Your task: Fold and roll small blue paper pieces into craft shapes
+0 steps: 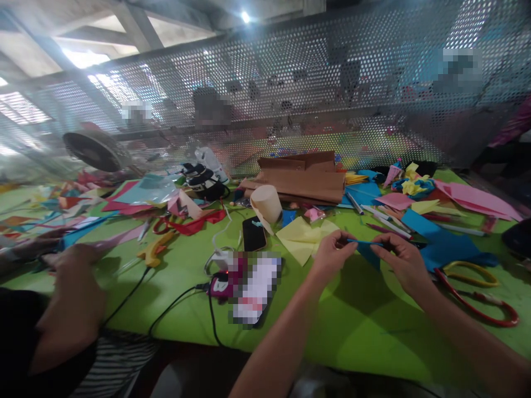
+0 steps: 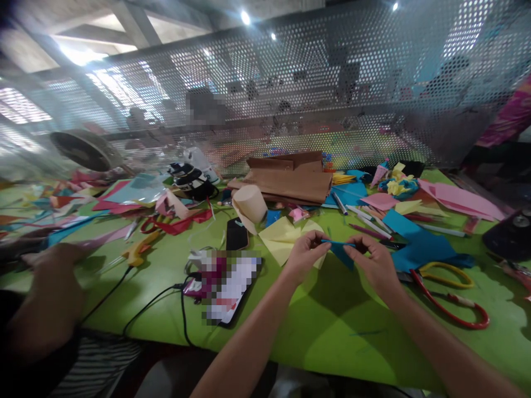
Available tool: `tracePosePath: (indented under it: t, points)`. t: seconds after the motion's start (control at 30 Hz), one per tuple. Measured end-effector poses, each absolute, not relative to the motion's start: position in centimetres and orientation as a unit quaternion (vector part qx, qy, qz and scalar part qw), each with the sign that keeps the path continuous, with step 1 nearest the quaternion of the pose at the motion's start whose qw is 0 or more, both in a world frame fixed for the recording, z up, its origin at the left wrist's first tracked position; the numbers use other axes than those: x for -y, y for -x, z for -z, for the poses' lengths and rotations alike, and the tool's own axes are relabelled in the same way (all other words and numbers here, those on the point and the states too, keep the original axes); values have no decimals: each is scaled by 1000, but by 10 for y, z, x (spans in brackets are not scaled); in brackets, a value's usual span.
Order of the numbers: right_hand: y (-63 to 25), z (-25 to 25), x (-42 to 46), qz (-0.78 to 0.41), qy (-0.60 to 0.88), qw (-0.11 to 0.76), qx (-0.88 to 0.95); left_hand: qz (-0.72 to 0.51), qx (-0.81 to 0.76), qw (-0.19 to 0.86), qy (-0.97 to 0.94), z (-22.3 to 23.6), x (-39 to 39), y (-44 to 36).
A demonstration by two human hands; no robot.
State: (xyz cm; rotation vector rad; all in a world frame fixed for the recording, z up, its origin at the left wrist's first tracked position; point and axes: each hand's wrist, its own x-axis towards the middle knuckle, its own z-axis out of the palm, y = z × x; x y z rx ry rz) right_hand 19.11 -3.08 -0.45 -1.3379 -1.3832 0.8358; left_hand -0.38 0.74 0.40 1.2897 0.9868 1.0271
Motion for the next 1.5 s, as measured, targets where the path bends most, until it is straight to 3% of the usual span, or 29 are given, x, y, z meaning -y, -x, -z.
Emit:
tracePosePath:
  t: [1.5]
  points:
    - [-192,10,29,-367,548,518,545,-483,-396,590,-511,-6,-8,5]
